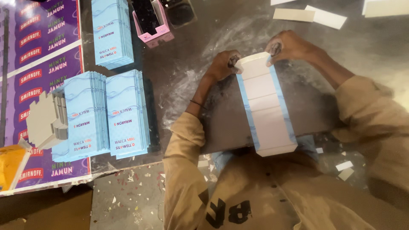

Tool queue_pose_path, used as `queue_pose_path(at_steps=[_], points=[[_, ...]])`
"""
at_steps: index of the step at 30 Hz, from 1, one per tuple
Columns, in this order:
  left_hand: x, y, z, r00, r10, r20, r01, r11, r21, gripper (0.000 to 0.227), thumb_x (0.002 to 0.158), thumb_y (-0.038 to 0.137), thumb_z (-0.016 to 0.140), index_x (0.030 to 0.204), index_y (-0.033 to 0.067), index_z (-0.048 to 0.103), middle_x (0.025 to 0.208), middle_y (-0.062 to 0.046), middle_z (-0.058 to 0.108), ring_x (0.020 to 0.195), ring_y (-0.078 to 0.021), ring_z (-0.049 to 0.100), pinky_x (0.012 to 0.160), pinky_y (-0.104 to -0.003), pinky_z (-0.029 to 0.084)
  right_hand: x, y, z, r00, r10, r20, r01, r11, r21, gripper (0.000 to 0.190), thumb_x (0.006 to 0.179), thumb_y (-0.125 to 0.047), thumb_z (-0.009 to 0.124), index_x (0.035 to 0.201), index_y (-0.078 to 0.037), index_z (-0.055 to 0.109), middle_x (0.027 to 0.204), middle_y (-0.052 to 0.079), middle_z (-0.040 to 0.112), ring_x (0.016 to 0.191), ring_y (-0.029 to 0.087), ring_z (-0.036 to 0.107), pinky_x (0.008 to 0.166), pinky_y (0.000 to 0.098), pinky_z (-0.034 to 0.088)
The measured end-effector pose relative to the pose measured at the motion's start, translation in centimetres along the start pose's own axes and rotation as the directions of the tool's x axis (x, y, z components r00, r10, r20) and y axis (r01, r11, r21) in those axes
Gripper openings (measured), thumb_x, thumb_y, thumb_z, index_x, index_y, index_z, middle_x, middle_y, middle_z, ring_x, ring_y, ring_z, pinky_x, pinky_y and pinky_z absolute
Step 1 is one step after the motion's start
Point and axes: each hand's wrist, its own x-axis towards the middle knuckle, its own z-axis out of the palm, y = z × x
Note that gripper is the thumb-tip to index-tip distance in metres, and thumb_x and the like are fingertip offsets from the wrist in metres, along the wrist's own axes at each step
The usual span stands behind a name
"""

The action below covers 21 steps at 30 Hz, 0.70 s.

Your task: The person folds and assembles small white paper boxes on a workbench. They repeatedly pick up flat sheets, fold them into box shapes, and stack the finished units. The process is continuous and repetitive throughout the clip.

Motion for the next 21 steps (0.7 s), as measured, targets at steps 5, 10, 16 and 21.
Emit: queue_pose_path(at_steps=[5,10,16,21], points=[[-0.1,-0.2,-0.1,0.998,0.052,0.041,-0.053,0.998,0.035,0.038,0.071,0.006,0.092,0.098,0.0035,0.065,0.081,-0.005,0.063,0.075,-0.0176,0.060,0.069,-0.034,0.052,0.1,-1.0,-0.8,0.998,0.043,0.050,-0.044,0.999,0.000,0.042,0.067,-0.027,0.093,0.096,0.000,0.078,0.097,0.018,0.079,0.086,0.025,0.076,0.080,0.0366,0.062],[-0.7,-1.9,0.6,0.979,0.202,0.020,-0.200,0.946,0.255,0.026,0.080,0.009,0.086,0.095,0.0046,0.066,0.098,-0.010,0.069,0.097,-0.0263,0.064,0.088,-0.040,0.053,-1.0,-1.8,-0.8,0.991,-0.103,0.080,0.116,0.978,-0.175,0.034,0.080,-0.031,0.085,0.098,-0.004,0.079,0.111,0.014,0.074,0.103,0.026,0.071,0.094,0.0366,0.058],[-3.4,-2.6,2.0,0.917,0.375,0.134,-0.357,0.625,0.694,0.036,0.098,0.011,0.058,0.134,0.0030,0.059,0.144,-0.018,0.055,0.138,-0.0395,0.047,0.119,-0.046,0.035,-3.7,-0.8,1.3,0.950,-0.276,0.149,0.304,0.698,-0.648,0.032,0.098,-0.032,0.059,0.123,-0.017,0.072,0.156,0.008,0.052,0.141,0.033,0.045,0.114,0.0432,0.038],[-5.7,-0.1,2.3,0.959,0.196,0.204,-0.282,0.627,0.726,0.045,0.100,0.012,0.053,0.143,0.0014,0.051,0.150,-0.015,0.048,0.139,-0.0399,0.044,0.119,-0.047,0.035,-6.1,-2.8,3.5,0.950,-0.302,0.072,0.224,0.504,-0.834,0.069,0.106,-0.051,0.036,0.146,0.001,0.053,0.156,0.019,0.048,0.143,0.031,0.052,0.121,0.0393,0.039]])
